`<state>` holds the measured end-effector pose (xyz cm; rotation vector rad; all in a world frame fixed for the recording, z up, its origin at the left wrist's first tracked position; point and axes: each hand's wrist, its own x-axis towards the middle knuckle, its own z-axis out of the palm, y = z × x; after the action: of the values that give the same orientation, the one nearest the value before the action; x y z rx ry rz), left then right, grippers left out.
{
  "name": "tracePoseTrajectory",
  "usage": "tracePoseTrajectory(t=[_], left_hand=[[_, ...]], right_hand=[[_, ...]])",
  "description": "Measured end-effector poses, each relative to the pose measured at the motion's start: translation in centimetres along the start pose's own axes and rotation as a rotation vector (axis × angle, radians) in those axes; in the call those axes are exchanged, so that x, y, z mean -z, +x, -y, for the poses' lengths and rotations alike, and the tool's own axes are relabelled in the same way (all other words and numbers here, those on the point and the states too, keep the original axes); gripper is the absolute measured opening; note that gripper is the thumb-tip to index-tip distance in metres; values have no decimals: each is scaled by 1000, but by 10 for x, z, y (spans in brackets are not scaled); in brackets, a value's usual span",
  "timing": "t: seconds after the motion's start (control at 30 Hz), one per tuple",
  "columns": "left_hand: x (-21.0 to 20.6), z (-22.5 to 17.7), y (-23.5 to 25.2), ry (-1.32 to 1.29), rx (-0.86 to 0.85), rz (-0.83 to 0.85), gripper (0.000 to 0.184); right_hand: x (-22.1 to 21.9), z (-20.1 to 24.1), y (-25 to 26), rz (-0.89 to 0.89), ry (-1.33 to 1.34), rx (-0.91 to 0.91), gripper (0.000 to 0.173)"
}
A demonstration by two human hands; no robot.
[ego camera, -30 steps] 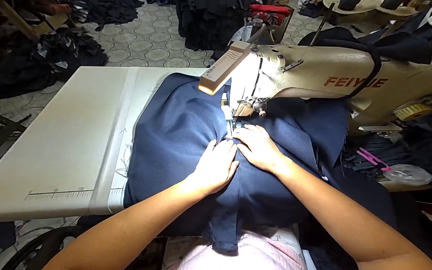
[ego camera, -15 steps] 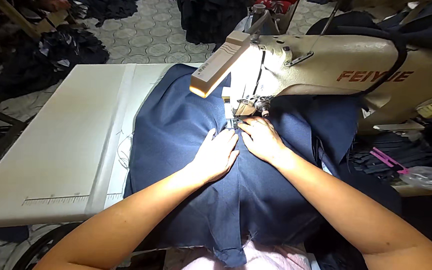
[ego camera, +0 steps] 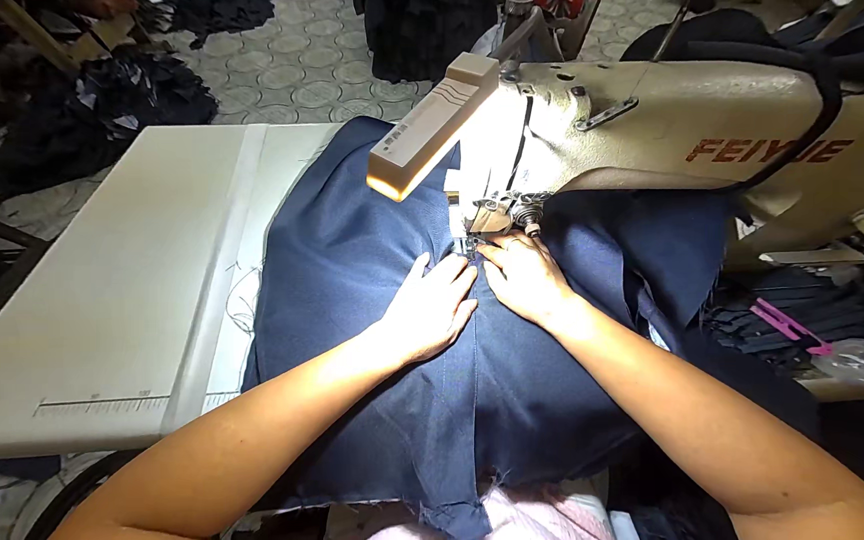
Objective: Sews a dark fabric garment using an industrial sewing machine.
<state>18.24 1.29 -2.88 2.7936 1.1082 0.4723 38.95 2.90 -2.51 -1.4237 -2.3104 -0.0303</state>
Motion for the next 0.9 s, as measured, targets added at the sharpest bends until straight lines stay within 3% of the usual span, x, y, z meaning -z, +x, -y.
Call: tracePoseTrajectory(t=[0.43, 0.57, 0.67, 0.77, 0.9], left_hand=[[-3, 2, 2, 24, 6, -17, 52], [8, 4, 3, -15, -18, 42, 50], [20, 19, 1, -141, -120, 79, 43], [17, 29, -7, -223, -210, 12, 40], [10, 26, -10, -237, -182, -51, 39]], right_hand=[[0, -2, 6, 9, 74, -20, 35], [22, 25, 0, 188, -50, -146, 34], [27, 42, -24, 59, -1, -14, 19], [13, 38, -51, -10, 130, 108, 29], [10, 27, -57, -19, 220, 171, 35]])
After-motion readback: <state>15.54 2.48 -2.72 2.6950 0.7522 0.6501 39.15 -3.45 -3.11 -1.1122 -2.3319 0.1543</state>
